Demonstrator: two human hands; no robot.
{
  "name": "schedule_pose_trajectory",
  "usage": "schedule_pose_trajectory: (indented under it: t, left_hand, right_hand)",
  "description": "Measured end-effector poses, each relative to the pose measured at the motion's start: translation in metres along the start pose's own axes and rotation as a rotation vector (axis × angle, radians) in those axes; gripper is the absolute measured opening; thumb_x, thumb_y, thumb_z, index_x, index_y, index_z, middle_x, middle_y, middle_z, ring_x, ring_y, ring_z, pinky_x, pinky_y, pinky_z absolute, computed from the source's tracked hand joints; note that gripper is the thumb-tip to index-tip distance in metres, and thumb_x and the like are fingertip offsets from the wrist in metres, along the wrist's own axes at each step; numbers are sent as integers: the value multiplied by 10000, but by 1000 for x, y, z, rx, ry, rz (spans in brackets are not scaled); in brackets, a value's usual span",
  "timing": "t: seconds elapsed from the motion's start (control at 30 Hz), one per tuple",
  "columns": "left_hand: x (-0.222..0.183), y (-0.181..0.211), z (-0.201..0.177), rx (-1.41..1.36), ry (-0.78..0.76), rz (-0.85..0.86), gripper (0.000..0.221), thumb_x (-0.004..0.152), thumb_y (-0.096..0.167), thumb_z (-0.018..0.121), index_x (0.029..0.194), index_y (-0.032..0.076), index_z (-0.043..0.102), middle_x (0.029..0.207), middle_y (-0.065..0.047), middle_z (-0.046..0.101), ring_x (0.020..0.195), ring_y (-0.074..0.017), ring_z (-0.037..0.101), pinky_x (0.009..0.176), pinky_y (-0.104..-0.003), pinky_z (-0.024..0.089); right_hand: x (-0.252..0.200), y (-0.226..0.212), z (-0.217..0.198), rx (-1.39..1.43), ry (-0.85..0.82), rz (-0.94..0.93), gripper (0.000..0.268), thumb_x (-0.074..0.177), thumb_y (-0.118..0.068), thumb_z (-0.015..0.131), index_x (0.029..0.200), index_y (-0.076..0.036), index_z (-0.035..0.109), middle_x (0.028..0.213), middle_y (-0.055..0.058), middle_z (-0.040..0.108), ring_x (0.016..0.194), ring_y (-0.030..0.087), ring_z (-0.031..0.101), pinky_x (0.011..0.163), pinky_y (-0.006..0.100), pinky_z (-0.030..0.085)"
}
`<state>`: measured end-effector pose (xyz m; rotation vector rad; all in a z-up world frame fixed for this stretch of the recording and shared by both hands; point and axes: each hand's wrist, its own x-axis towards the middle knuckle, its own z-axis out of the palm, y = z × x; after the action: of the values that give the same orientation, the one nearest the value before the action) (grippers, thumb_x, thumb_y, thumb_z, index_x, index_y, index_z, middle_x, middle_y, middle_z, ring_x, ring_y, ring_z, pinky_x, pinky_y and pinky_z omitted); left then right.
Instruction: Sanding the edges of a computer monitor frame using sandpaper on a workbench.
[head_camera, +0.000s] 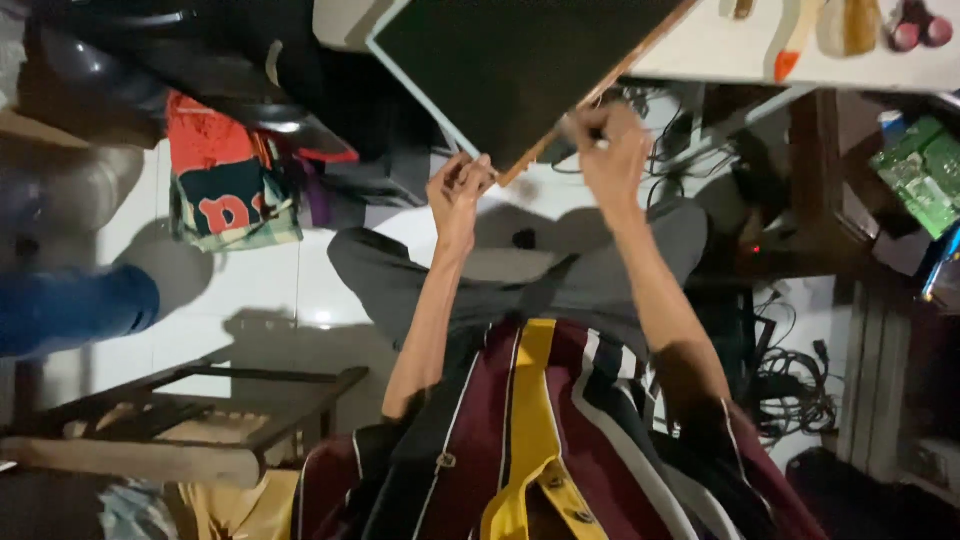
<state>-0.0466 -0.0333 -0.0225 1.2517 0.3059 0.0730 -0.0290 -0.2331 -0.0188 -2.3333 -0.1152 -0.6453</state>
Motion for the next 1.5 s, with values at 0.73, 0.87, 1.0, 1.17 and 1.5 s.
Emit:
schedule_pose_trajectory:
  t: [0.73,0.87,1.0,1.17,1.5]
  left_hand:
    - [9,5,10,-77,21,-5,150,903,87,796,837,60,664,730,-45,564,723,-145,661,824,-424,616]
    - [14,-8,1,-61,-54,-11,147,905,159,837,901,69,720,748,-25,584,764,-120,654,771,-434,643]
    - [8,-1,6,-110,16,-53,136,885,94,809,903,75,676,754,-9,598,713,-138,683,811,-375,622]
    - [13,-13,3,-69,4,-69,140,910,195,818,995,107,749,794,-31,654,733,-116,697,814,-374,629]
    - [12,-14,2,-101,17,-96,165,893,215,839,996,132,739,814,-3,672,732,-103,716,815,-340,638]
  right_hand:
    - [16,-5,5,353,58,124,149,817,-64,884,867,-85,745,762,83,737,679,276,729,635,360,566]
    - [19,-15,-15,441,25,31,116,998,-60,780,1063,-1,704,890,203,713,796,449,709,637,440,618]
    - [18,-22,-27,518,28,158,100,1022,-22,719,1091,45,690,925,205,707,795,366,754,642,431,642]
    - [19,-33,-35,491,48,78,173,1029,63,663,1199,36,659,932,219,621,850,510,692,614,496,637]
    - [15,-27,-32,192,85,-272,170,999,66,651,1133,-9,725,1022,121,643,814,358,702,607,387,639]
